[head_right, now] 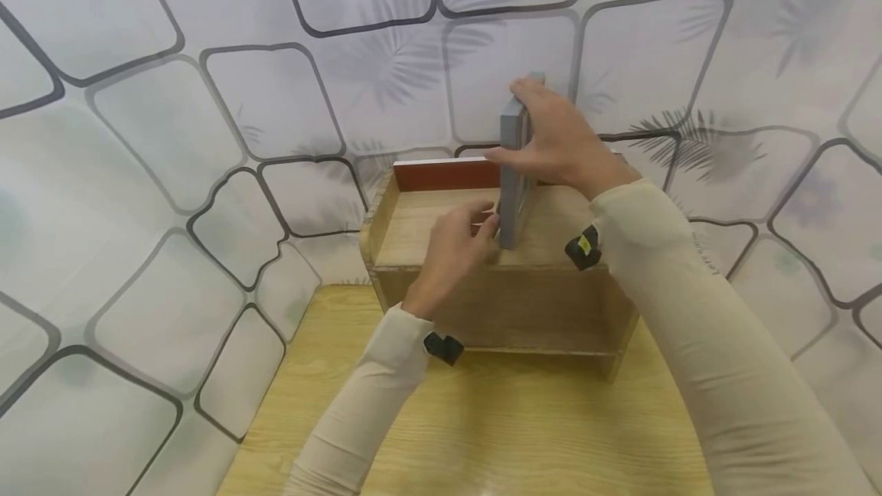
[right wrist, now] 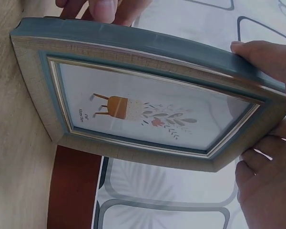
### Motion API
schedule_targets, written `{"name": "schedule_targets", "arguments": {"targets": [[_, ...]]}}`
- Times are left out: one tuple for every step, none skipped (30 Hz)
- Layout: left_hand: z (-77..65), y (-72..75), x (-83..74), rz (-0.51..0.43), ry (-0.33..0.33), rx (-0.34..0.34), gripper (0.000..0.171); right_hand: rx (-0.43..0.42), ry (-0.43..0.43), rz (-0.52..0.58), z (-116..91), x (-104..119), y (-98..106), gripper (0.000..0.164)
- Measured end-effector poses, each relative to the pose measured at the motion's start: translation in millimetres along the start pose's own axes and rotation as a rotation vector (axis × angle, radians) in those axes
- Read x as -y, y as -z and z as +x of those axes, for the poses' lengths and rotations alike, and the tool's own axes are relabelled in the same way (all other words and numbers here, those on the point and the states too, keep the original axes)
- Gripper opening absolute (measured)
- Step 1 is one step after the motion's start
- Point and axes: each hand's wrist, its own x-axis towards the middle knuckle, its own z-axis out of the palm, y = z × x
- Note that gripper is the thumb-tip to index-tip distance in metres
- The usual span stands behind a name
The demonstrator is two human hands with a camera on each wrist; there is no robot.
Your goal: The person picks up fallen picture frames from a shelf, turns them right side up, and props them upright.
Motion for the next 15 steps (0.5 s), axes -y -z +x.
{"name": "schedule_targets", "arguments": {"targets": [[0.1,-0.4,-0.5,0.006,-0.001,0.000,0.030,0.007,-0.004,0.011,-0.1,-0.7,0.3,0.091],[0.4,-1.1,-0.5,0.013,-0.001,0.001,0.030,0.013,-0.005,0.022,0.0,-1.6,0.5,0.092],[0.3,-1.5,-0.9,0.022,-0.001,0.001,0.030,0.021,-0.010,0.034,-0.1,-2.3,0.7,0.092],[0.3,-1.8,-1.2,0.031,-0.004,0.002,0.029,0.026,-0.013,0.045,0.1,-3.2,0.8,0.092],[0.2,-2.2,-1.5,0.035,-0.004,0.004,0.029,0.030,-0.015,0.057,0.1,-4.0,0.9,0.092],[0.2,-2.5,-1.8,0.038,-0.004,0.006,0.028,0.031,-0.014,0.066,0.2,-5.0,0.9,0.092],[0.1,-2.9,-2.1,0.040,-0.005,0.009,0.028,0.034,-0.016,0.080,0.0,-5.9,1.0,0.092],[0.1,-3.2,-2.3,0.042,-0.004,0.010,0.028,0.034,-0.018,0.090,-0.1,-6.8,1.2,0.091],[-0.2,-3.4,-2.8,0.045,-0.004,0.011,0.027,0.033,-0.018,0.099,-0.2,-7.5,1.4,0.091],[-0.1,-3.9,-2.6,0.050,-0.006,0.011,0.027,0.031,-0.019,0.109,-0.2,-8.3,1.4,0.091],[0.0,-4.5,-2.4,0.053,-0.006,0.011,0.027,0.032,-0.021,0.118,-0.4,-8.9,1.5,0.091],[0.2,-5.1,-2.1,0.057,-0.007,0.010,0.026,0.033,-0.023,0.126,-0.4,-9.4,1.6,0.091],[0.3,-5.8,-1.7,0.061,-0.010,0.009,0.026,0.036,-0.028,0.134,-0.6,-9.8,1.9,0.091],[0.5,-6.4,-1.2,0.062,-0.012,0.007,0.026,0.040,-0.031,0.139,-0.5,-10.1,2.0,0.091],[0.5,-6.9,-1.0,0.062,-0.013,0.004,0.026,0.042,-0.031,0.144,-0.5,-10.3,2.2,0.091]]}}
